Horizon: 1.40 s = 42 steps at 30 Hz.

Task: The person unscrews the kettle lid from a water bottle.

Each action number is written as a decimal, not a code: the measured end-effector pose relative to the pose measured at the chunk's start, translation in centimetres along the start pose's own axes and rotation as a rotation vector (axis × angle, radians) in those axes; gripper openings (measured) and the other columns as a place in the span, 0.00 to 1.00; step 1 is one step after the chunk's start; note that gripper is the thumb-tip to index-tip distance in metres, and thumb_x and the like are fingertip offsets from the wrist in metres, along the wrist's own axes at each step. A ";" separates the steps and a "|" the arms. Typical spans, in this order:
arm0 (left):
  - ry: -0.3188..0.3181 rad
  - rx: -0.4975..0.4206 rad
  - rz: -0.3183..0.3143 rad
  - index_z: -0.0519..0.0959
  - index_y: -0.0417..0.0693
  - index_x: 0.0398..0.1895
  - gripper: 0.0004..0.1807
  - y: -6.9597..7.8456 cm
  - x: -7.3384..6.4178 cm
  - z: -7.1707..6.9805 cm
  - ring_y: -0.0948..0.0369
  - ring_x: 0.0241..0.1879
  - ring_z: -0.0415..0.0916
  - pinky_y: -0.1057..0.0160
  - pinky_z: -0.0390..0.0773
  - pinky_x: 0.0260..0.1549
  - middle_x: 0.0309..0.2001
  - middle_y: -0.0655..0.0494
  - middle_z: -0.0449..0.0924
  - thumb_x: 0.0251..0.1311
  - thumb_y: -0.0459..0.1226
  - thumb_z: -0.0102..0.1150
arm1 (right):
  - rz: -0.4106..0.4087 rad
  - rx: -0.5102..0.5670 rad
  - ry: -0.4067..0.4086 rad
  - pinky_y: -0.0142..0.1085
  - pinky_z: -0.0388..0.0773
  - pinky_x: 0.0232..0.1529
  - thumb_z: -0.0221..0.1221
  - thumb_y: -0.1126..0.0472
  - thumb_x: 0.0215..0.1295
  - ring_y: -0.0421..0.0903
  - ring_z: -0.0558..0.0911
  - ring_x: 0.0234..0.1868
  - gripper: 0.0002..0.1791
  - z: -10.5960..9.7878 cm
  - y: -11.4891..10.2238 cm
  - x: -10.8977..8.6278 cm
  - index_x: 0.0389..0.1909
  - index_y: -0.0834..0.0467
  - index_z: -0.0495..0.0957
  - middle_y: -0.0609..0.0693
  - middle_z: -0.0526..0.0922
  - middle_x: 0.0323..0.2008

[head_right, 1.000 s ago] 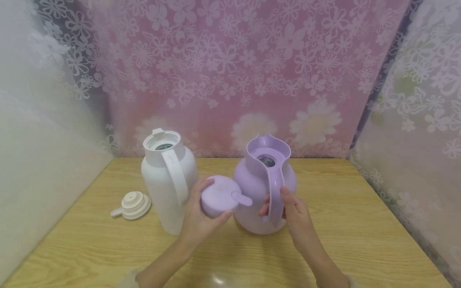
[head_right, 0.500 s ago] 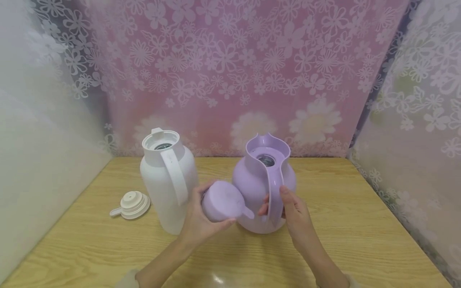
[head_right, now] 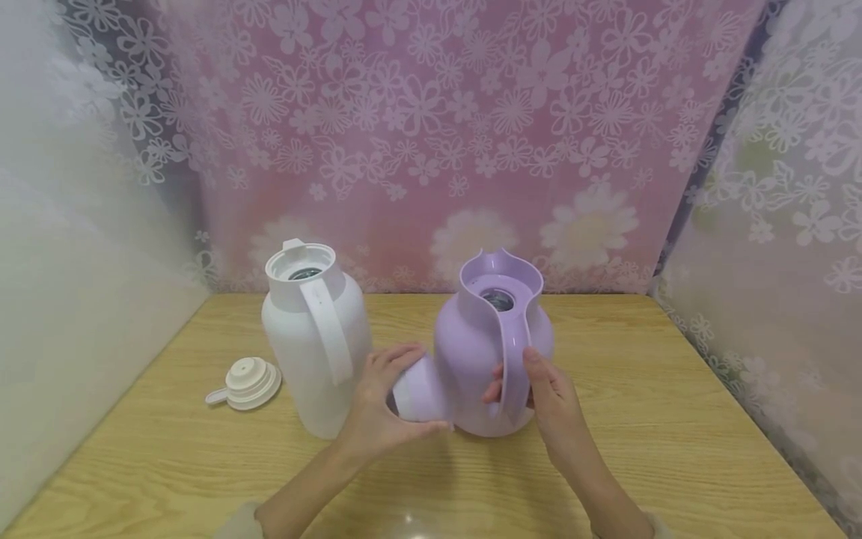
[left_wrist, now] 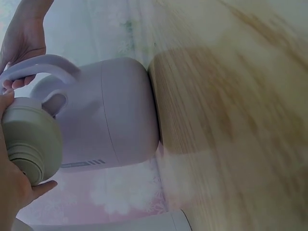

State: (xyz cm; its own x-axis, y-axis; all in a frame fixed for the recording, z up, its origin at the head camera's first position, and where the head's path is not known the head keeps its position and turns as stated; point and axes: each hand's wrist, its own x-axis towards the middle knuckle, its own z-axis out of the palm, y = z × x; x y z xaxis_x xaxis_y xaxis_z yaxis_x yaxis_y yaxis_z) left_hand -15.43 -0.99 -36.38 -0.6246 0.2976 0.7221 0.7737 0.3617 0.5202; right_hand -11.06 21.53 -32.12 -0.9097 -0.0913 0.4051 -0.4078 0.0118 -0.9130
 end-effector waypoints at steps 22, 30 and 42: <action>-0.375 0.431 0.096 0.73 0.51 0.54 0.41 -0.9 1.1 -0.4 0.52 0.54 0.61 0.54 0.67 0.50 0.54 0.51 0.65 0.30 0.52 0.76 | 0.034 -0.016 0.011 0.36 0.75 0.35 0.29 0.55 0.76 0.48 0.80 0.30 0.28 0.0 -0.1 0.0 0.37 0.70 0.73 0.56 0.80 0.24; -0.594 0.642 0.203 0.70 0.53 0.55 0.39 -1.4 1.2 -0.7 0.51 0.54 0.64 0.53 0.66 0.51 0.53 0.53 0.68 0.35 0.54 0.71 | 0.026 -0.008 0.011 0.35 0.75 0.35 0.29 0.56 0.76 0.48 0.80 0.30 0.27 0.0 -0.1 0.0 0.36 0.68 0.74 0.55 0.80 0.24; -0.769 0.806 0.326 0.71 0.53 0.54 0.37 -2.9 -0.4 0.4 0.53 0.53 0.65 0.55 0.69 0.48 0.53 0.52 0.68 0.38 0.54 0.70 | 0.039 -0.006 0.002 0.35 0.75 0.35 0.29 0.55 0.76 0.48 0.81 0.30 0.27 -0.1 0.0 0.0 0.35 0.64 0.75 0.55 0.81 0.24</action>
State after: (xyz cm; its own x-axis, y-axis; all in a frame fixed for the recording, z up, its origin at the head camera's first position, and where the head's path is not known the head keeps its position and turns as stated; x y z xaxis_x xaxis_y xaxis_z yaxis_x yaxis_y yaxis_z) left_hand -17.50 -1.84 -38.37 -0.5216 0.8386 0.1569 0.7907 0.5443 -0.2802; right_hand -11.03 21.62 -32.13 -0.9251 -0.0887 0.3692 -0.3723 0.0210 -0.9279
